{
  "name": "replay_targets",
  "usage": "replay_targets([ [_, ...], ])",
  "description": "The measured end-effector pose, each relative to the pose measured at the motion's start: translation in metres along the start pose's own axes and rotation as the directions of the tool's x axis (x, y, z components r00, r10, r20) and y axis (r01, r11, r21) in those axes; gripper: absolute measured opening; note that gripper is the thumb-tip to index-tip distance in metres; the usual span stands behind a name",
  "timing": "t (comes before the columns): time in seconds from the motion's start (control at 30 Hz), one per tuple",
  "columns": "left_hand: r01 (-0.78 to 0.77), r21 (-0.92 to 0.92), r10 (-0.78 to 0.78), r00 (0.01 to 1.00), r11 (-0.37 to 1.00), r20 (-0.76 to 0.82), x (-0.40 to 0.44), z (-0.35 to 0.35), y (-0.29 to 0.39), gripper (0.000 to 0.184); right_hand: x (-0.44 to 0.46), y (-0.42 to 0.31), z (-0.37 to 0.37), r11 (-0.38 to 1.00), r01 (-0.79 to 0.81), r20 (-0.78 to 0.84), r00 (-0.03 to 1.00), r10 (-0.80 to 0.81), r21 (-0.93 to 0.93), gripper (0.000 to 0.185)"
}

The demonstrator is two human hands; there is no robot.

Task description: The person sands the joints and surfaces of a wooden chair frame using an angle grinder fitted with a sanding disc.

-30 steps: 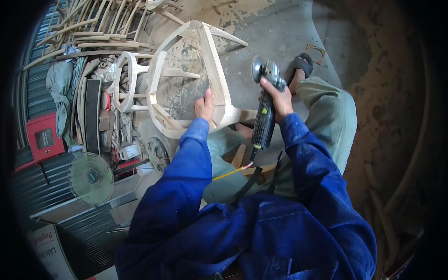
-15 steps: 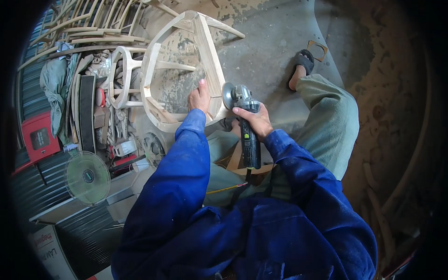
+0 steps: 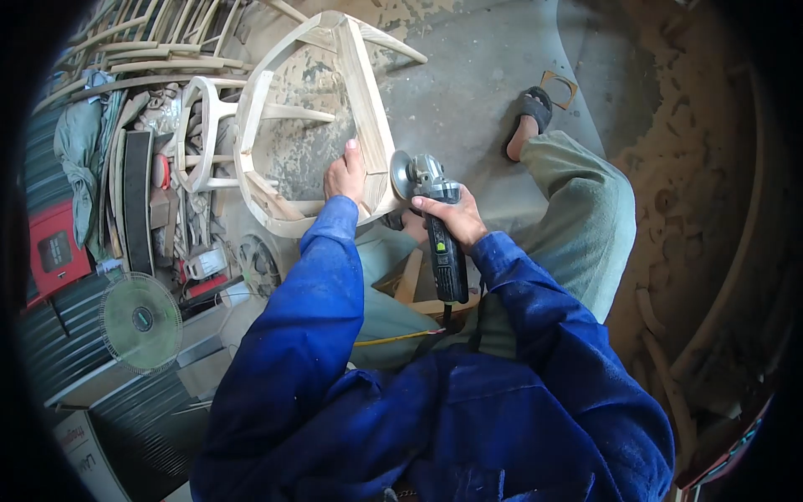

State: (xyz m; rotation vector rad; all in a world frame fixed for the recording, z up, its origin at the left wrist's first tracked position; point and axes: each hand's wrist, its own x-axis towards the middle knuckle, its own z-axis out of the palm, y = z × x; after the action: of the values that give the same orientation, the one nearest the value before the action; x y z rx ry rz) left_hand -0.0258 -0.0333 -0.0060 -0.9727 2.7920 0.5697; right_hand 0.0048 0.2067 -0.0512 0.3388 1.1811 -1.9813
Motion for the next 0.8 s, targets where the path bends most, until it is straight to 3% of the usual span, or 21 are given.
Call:
replay_targets([
  [0.23,-0.001,0.032,0.001,1.0,1.0,0.006,-0.004,0.001,-0.003,0.079,-0.006,-0.027,0.009,0.999,0.029,0.014,0.999,-0.028,-0.018,0.06],
  [0.47,-0.005,0.032,0.005,1.0,0.999,0.0,0.004,0.002,-0.004,0.077,-0.004,-0.013,-0.001,0.999,-0.019,0.023,1.0,0.019,0.028,0.03],
  [0.5,0.003,0.04,-0.003,1.0,0.999,0.001,0.003,0.001,-0.004,0.077,-0.003,-0.018,-0.004,0.998,-0.051,0.098,0.994,0.047,0.046,0.04],
  [0.6,-0.006,0.007,0.006,1.0,1.0,-0.003,0.002,0.002,-0.004,0.077,0.008,-0.017,0.0,0.998,0.049,0.009,0.999,-0.049,-0.033,0.052],
  [0.63,-0.01,0.009,0.01,1.0,1.0,-0.006,0.001,0.002,-0.004,0.077,0.008,-0.023,0.005,0.998,0.012,-0.034,0.999,-0.014,-0.065,0.062],
  [0.8,-0.013,0.025,0.013,1.0,1.0,-0.006,0.002,-0.001,-0.002,0.077,0.025,-0.009,-0.007,1.0,-0.019,0.049,0.999,0.02,-0.016,0.049],
])
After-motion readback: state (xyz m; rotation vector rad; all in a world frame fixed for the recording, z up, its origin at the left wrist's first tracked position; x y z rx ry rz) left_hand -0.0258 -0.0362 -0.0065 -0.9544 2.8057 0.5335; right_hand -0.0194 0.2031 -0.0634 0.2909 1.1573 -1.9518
